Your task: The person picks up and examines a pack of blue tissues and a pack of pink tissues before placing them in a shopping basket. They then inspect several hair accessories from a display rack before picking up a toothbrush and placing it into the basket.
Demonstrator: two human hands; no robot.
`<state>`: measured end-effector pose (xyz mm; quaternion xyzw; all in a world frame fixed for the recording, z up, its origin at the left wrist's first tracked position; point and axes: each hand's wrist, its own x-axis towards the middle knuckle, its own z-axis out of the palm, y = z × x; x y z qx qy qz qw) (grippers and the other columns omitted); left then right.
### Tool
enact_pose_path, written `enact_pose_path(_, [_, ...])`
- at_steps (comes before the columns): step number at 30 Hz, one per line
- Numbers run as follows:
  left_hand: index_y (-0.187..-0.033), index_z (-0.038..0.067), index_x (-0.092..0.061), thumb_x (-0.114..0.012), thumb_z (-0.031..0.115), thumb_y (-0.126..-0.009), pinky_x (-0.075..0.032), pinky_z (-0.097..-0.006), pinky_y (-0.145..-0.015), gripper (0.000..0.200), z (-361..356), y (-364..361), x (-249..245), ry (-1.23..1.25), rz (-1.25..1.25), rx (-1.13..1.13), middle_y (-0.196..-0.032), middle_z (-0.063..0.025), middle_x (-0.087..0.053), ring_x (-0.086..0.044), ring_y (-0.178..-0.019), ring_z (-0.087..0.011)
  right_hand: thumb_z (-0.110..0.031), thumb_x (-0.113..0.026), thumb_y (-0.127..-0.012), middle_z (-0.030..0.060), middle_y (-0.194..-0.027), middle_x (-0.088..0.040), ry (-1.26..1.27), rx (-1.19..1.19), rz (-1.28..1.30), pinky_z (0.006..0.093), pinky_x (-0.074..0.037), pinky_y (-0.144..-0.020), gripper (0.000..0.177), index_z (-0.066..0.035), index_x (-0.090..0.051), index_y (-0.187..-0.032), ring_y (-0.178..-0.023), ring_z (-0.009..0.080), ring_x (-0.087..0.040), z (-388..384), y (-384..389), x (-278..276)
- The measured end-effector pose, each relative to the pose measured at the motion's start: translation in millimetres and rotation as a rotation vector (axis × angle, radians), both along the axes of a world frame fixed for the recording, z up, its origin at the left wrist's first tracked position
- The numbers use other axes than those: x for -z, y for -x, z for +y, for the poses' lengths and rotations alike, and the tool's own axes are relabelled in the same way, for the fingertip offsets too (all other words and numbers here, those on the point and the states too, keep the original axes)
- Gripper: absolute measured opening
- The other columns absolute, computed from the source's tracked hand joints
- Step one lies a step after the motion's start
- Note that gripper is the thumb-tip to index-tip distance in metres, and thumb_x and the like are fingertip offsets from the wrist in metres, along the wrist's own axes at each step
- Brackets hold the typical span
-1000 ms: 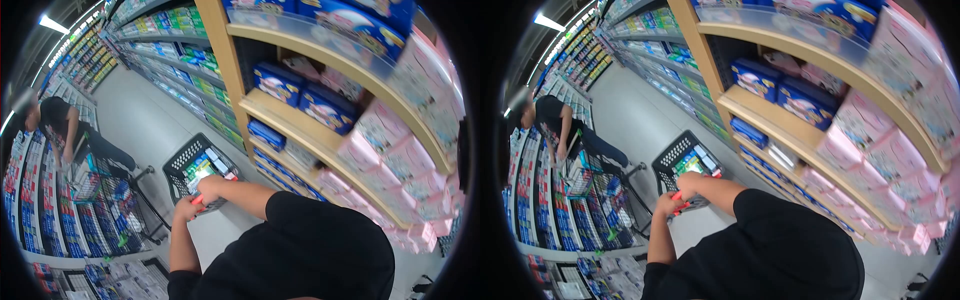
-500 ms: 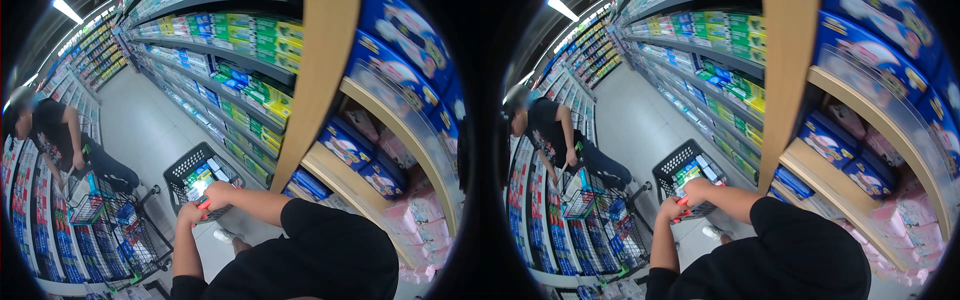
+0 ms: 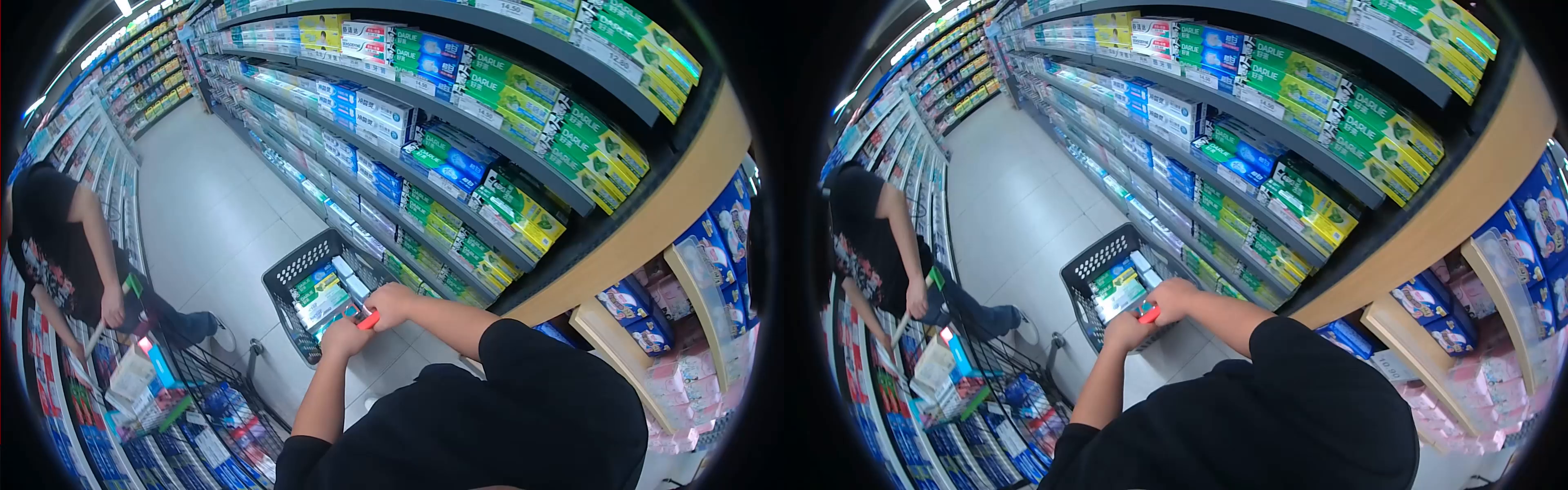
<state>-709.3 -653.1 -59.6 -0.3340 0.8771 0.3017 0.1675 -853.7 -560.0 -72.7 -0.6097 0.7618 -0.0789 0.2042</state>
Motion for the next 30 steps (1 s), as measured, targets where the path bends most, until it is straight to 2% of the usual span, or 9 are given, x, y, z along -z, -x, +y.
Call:
enact_pose_path(7, [-0.094, 0.009, -0.068, -0.064, 0.056, -0.066, -0.05, -0.0389, -0.079, 0.055, -75.8, 35.1, -13.3, 0.077, 0.034, -0.089, -0.095, -0.0175, -0.067, -0.064, -0.091, -0.0313, -0.038, -0.068, -0.055, 0.0127, -0.076, -0.064, 0.039, -0.008, 0.0, 0.0428, -0.049, -0.067, 0.035, -0.01, -0.064, -0.075, -0.075, 0.0331, -0.063, -86.6, 40.9, 3.1])
enact_pose_path(13, [-0.097, 0.01, -0.067, -0.067, 0.056, -0.062, -0.05, -0.0385, -0.079, 0.057, -161.3, 76.5, 7.8, 0.089, 0.027, -0.144, -0.095, -0.0179, -0.067, -0.064, -0.09, -0.0306, -0.041, -0.068, -0.055, 0.0115, -0.076, -0.065, 0.084, -0.019, -0.027, 0.0417, -0.05, -0.067, 0.038, -0.01, -0.064, -0.077, -0.075, 0.0324, -0.063, -169.9, 80.2, 5.0])
enact_pose_path(17, [-0.099, 0.011, -0.067, -0.068, 0.055, -0.06, -0.05, -0.039, -0.078, 0.058, -217.0, 99.6, 8.4, 0.153, 0.036, -0.182, -0.093, -0.018, -0.067, -0.064, -0.089, -0.0305, -0.041, -0.068, -0.056, 0.0112, -0.084, -0.066, 0.082, -0.059, -0.027, 0.0414, -0.05, -0.071, 0.041, -0.01, -0.064, -0.081, -0.082, 0.0305, -0.063, -233.5, 108.5, 14.6])
enact_pose_path(23, [-0.095, 0.012, -0.068, -0.07, 0.051, -0.058, -0.05, -0.0371, -0.076, 0.053, -295.8, 138.3, 14.2, 0.261, 0.018, -0.214, -0.086, -0.0143, -0.068, -0.065, -0.084, -0.0294, -0.039, -0.066, -0.06, 0.0143, -0.092, -0.066, -0.023, -0.116, -0.073, 0.0399, -0.05, -0.077, 0.043, -0.008, -0.066, -0.09, -0.086, 0.0312, -0.063, -317.6, 150.5, 2.1])
enact_pose_path(26, [-0.093, 0.013, -0.069, -0.07, 0.049, -0.057, -0.051, -0.0359, -0.075, 0.051, -334.2, 156.9, 10.8, 0.214, 0.024, -0.284, -0.08, -0.0114, -0.069, -0.066, -0.081, -0.0269, -0.04, -0.064, -0.063, 0.0149, -0.096, -0.066, -0.039, -0.121, -0.064, 0.0391, -0.05, -0.08, 0.046, -0.008, -0.066, -0.096, -0.091, 0.0304, -0.063, -354.9, 168.4, -6.7])
enact_pose_path(30, [-0.092, 0.014, -0.069, -0.071, 0.047, -0.055, -0.051, -0.0342, -0.073, 0.05, -377.8, 176.0, 13.1, 0.212, 0.051, -0.318, -0.073, -0.0086, -0.068, -0.066, -0.078, -0.0241, -0.042, -0.065, -0.063, 0.0147, -0.095, -0.066, -0.038, -0.109, -0.053, 0.0397, -0.05, -0.08, 0.046, -0.008, -0.066, -0.095, -0.091, 0.031, -0.063, -404.0, 187.6, 5.3])
